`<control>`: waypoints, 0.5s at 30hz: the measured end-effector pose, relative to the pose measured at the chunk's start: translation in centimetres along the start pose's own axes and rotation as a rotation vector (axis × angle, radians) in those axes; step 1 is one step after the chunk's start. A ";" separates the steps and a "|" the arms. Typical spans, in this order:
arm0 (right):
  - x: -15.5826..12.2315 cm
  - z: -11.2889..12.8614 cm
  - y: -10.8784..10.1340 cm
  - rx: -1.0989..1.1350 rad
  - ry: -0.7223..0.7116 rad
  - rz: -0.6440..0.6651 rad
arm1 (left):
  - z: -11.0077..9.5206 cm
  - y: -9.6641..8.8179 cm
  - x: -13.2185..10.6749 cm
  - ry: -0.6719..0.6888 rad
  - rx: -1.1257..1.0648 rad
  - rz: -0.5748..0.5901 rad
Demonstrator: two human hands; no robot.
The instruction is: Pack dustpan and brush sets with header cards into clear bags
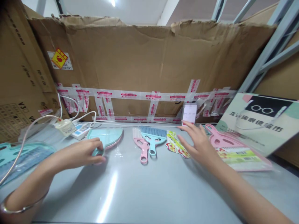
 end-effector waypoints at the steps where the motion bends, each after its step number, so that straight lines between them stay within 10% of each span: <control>1: 0.4 0.5 0.9 0.028 -0.022 0.021 | -0.4 0.4 -0.1 -0.023 0.041 0.010; 15: -1.7 0.4 7.1 0.314 0.018 0.262 | -0.7 0.2 -0.2 -0.014 0.095 -0.074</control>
Point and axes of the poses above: each hand's wrist, its own x-axis towards the middle knuckle, its own y-axis out of the palm, z = x × y, the point moved 7 cm from there along x, towards the middle knuckle, and after that the axes turned 5 degrees about -x, right-handed, at the moved point
